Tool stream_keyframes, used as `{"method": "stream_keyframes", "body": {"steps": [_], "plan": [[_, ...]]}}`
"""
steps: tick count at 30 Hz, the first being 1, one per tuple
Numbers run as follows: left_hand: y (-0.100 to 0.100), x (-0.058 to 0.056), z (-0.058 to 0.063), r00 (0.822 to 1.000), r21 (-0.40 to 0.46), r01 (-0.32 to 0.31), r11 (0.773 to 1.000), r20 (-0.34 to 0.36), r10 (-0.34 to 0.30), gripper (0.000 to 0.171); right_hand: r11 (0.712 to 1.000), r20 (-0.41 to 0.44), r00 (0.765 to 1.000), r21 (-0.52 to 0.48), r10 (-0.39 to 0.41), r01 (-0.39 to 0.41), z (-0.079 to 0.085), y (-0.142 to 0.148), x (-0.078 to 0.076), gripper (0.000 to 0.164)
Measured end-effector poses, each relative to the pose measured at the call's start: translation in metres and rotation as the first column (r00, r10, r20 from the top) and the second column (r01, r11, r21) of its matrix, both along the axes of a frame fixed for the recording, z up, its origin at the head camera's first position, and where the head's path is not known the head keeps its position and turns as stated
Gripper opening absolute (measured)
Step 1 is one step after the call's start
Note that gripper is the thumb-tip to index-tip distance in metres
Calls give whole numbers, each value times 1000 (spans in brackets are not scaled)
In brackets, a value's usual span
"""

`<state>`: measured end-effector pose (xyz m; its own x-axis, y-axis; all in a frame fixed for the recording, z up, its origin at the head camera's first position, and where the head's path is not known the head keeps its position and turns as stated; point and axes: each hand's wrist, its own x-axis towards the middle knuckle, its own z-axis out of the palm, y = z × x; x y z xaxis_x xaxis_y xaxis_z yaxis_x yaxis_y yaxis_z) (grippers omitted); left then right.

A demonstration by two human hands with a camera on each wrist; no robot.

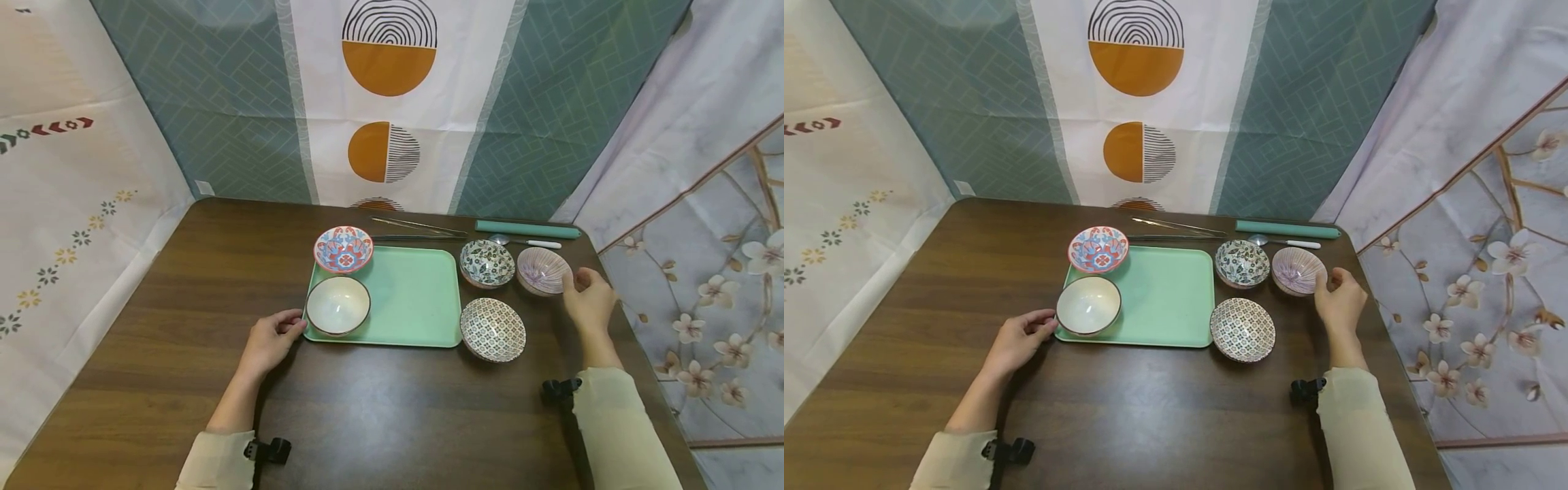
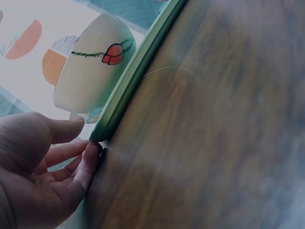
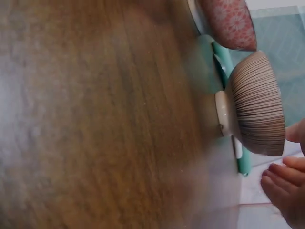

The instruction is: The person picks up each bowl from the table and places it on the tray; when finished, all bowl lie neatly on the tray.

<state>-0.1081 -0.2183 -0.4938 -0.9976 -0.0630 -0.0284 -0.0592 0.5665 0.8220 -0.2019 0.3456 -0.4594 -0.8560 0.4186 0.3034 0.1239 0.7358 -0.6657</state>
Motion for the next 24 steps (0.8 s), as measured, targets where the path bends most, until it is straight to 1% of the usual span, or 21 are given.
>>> {"method": "stream_keyframes", "body": {"steps": [3, 6, 7, 9, 10, 12, 13, 14, 16, 19, 22, 24], "plan": [[0, 0, 0, 1000, -1, 1, 1000, -2, -1, 32, 1000, 101, 995, 17, 11, -13, -6, 5, -3, 43], [1, 0, 0, 1000, -2, -1, 1000, -3, 1, 32, 999, 198, 979, -23, 45, -41, -9, 9, -5, 45], [1, 0, 0, 1000, -3, -1, 1000, -3, 1, 32, 997, 226, 973, -58, 56, -44, -9, 10, -6, 46], [1, -1, 0, 1000, -3, -1, 1000, -2, 1, 32, 985, 255, 962, -166, 93, -52, -10, 11, -7, 46], [1, -1, 0, 1000, -2, -1, 1000, 0, 1, 32, 971, 260, 959, -234, 114, -52, -10, 12, -8, 46], [0, -1, 0, 1000, 0, -3, 1000, 9, 3, 33, 941, 257, 957, -336, 132, -39, -10, 12, -9, 46], [0, -1, 0, 1000, 2, -2, 1000, 13, 2, 33, 923, 253, 958, -384, 136, -30, -9, 12, -9, 46], [0, -1, -1, 1000, 5, -4, 1000, 18, 4, 34, 913, 248, 959, -408, 137, -25, -8, 12, -9, 46], [0, -2, -1, 1000, 13, -4, 1000, 23, 4, 35, 901, 234, 965, -433, 119, -6, -4, 12, -8, 45], [1, -2, -1, 1000, 26, -1, 1000, 22, 1, 35, 895, 208, 974, -447, 88, 14, 6, 10, -6, 44], [1, -2, -1, 1000, 39, 4, 999, 14, -5, 35, 877, 162, 982, -481, 94, -5, 20, 5, -5, 44], [1, -2, -2, 1000, 44, 7, 999, 7, -7, 35, 879, 146, 983, -476, 109, -27, 30, 0, -5, 45]]}}
